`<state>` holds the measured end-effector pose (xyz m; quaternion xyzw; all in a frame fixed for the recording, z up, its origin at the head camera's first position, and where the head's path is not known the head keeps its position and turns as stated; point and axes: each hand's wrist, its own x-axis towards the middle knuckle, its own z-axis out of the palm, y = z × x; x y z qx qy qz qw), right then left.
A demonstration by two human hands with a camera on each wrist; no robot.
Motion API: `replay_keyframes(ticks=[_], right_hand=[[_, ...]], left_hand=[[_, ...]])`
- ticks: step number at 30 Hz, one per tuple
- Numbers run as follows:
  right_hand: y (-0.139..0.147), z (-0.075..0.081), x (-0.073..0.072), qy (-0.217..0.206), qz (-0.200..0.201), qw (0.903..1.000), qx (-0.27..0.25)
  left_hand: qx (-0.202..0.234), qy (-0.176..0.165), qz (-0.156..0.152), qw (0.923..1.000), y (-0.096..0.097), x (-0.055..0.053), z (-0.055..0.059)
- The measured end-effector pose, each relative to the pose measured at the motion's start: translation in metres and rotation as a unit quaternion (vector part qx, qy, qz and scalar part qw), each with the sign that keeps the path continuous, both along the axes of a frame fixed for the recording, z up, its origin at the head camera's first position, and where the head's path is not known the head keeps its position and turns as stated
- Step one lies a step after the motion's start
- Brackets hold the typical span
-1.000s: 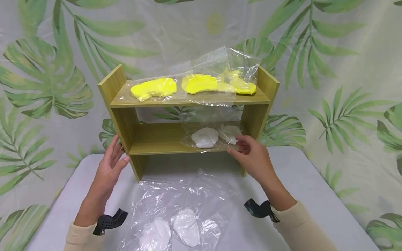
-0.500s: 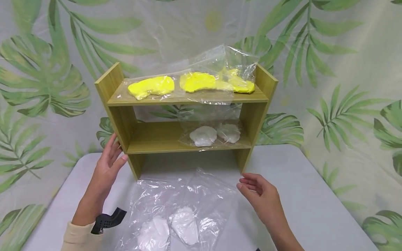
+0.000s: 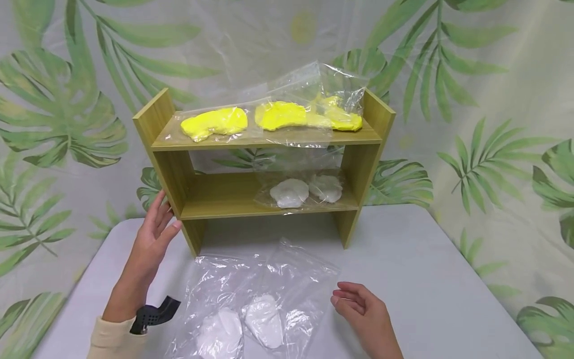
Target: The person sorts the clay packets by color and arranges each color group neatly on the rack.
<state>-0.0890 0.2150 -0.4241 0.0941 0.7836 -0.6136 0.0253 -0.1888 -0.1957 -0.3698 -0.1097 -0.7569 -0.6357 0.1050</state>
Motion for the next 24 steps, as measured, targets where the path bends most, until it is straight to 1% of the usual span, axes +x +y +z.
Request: replay_keyframes(ticks=[2, 5, 10, 14, 17, 19, 22, 24], right_hand=[[-0.002, -0.007, 0.003, -0.011, -0.004, 0.9997, -0.023], [-0.003, -0.016, 0.007, -0.044, -0.01, 0.9976, -0.053], [-0.003, -0.032, 0.015, -0.109, 0.001, 0.9889, -0.101], [-0.003, -0.045, 0.02, -0.158, 0.017, 0.978, -0.135], [-0.003, -0.052, 0.023, -0.184, 0.032, 0.9685, -0.165], [-0.003, -0.058, 0.024, -0.198, 0.049, 0.9618, -0.183], [-0.003, -0.066, 0.025, -0.208, 0.079, 0.951, -0.215], [-0.004, -0.07, 0.026, -0.215, 0.094, 0.945, -0.228]], left_hand=[[0.0, 0.002, 0.0, 1.0, 0.0, 0.0, 0.0], [-0.001, 0.002, 0.002, 1.0, -0.001, -0.001, 0.0], [-0.003, -0.002, 0.004, 1.0, -0.001, -0.001, -0.001], [0.001, -0.004, 0.001, 1.0, -0.001, 0.0, -0.001], [0.002, -0.003, -0.001, 1.0, -0.001, 0.0, -0.001], [0.004, -0.001, -0.004, 1.0, -0.001, 0.0, 0.0], [0.003, 0.0, -0.006, 1.0, -0.001, 0.0, -0.001], [0.004, 0.002, -0.008, 1.0, -0.001, 0.0, -0.001]])
